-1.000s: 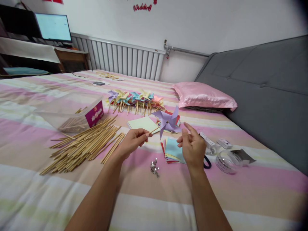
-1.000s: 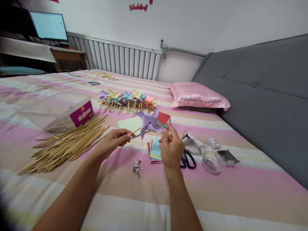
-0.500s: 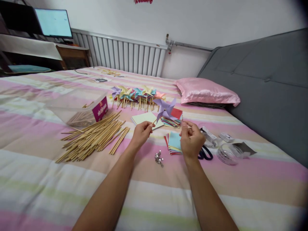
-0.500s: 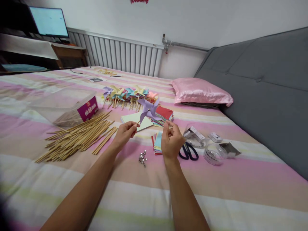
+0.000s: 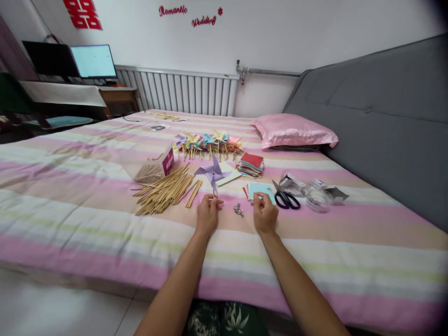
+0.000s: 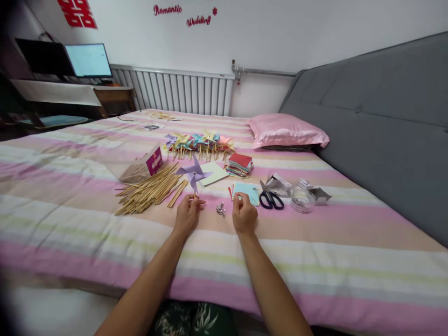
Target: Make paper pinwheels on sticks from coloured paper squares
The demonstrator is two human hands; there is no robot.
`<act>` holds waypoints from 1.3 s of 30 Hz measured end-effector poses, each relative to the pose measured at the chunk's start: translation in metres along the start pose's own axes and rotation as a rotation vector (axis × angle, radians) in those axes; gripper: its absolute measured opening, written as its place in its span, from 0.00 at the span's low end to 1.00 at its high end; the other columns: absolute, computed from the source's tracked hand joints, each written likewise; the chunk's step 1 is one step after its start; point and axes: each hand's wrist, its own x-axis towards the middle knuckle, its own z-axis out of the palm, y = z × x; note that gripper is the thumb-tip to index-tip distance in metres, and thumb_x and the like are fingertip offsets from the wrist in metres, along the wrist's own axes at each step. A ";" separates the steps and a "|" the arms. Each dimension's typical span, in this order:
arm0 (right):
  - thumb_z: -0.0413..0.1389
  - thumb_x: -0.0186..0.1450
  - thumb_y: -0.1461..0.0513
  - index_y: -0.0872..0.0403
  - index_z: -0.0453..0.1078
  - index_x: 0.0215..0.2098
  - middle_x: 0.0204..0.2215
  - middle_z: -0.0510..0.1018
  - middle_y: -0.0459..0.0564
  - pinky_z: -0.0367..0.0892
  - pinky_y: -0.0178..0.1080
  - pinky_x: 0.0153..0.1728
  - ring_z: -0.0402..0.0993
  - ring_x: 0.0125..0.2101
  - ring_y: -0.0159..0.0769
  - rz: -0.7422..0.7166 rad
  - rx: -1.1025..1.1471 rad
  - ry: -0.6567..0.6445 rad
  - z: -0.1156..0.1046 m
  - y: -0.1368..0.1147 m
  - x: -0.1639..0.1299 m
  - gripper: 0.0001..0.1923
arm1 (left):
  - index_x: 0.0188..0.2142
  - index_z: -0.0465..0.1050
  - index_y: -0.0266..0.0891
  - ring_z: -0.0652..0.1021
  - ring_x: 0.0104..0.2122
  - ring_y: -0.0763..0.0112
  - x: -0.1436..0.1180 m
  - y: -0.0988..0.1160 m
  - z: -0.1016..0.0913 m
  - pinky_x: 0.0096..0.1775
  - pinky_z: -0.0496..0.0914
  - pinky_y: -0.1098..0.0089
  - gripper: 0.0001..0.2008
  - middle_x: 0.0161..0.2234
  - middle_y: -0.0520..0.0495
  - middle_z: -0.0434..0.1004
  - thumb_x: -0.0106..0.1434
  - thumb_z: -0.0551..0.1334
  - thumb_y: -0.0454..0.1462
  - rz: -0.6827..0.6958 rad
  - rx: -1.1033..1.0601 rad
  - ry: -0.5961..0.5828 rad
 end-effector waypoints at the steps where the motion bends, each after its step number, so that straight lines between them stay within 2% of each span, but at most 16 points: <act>1: 0.43 0.67 0.52 0.56 0.70 0.40 0.19 0.72 0.44 0.57 0.33 0.26 0.68 0.22 0.33 0.021 -0.016 -0.030 -0.004 0.001 -0.008 0.20 | 0.35 0.64 0.37 0.78 0.28 0.69 -0.005 0.001 -0.001 0.35 0.71 0.66 0.10 0.32 0.42 0.78 0.62 0.54 0.43 -0.001 0.000 -0.016; 4: 0.44 0.66 0.53 0.54 0.70 0.38 0.19 0.74 0.45 0.55 0.33 0.25 0.68 0.22 0.35 0.071 -0.076 -0.117 -0.014 0.000 -0.028 0.18 | 0.34 0.65 0.37 0.78 0.31 0.68 -0.018 0.005 -0.002 0.38 0.71 0.65 0.10 0.34 0.41 0.78 0.62 0.55 0.43 -0.001 -0.005 -0.057; 8: 0.45 0.66 0.56 0.54 0.70 0.39 0.26 0.78 0.48 0.53 0.33 0.26 0.71 0.26 0.35 0.113 -0.153 -0.204 -0.024 -0.006 -0.045 0.14 | 0.33 0.66 0.37 0.78 0.33 0.68 -0.031 0.011 -0.005 0.38 0.71 0.66 0.10 0.37 0.39 0.78 0.62 0.54 0.42 -0.011 0.005 -0.067; 14: 0.46 0.67 0.58 0.54 0.69 0.38 0.30 0.79 0.51 0.52 0.34 0.27 0.72 0.30 0.36 0.166 -0.265 -0.254 -0.037 -0.019 -0.065 0.12 | 0.31 0.69 0.37 0.77 0.34 0.67 -0.039 0.018 -0.010 0.39 0.69 0.67 0.09 0.34 0.42 0.78 0.60 0.56 0.41 -0.017 0.125 -0.036; 19: 0.45 0.67 0.59 0.54 0.68 0.37 0.31 0.78 0.50 0.52 0.34 0.27 0.72 0.30 0.34 0.184 -0.337 -0.251 -0.045 -0.027 -0.075 0.11 | 0.28 0.71 0.38 0.75 0.33 0.64 -0.043 0.024 -0.014 0.39 0.67 0.65 0.09 0.29 0.45 0.77 0.59 0.55 0.39 0.013 0.293 -0.020; 25: 0.45 0.68 0.59 0.53 0.66 0.36 0.31 0.78 0.49 0.52 0.34 0.26 0.73 0.29 0.34 0.168 -0.377 -0.223 -0.044 -0.030 -0.078 0.10 | 0.29 0.73 0.39 0.76 0.34 0.61 -0.046 0.029 -0.016 0.38 0.66 0.66 0.10 0.32 0.43 0.79 0.58 0.55 0.39 0.033 0.432 -0.012; 39: 0.45 0.67 0.60 0.53 0.66 0.34 0.28 0.78 0.47 0.50 0.34 0.25 0.73 0.27 0.33 0.119 -0.410 -0.169 -0.035 -0.027 -0.078 0.10 | 0.31 0.74 0.40 0.77 0.33 0.60 -0.046 0.026 -0.018 0.37 0.65 0.66 0.12 0.31 0.42 0.79 0.61 0.53 0.39 0.079 0.521 -0.018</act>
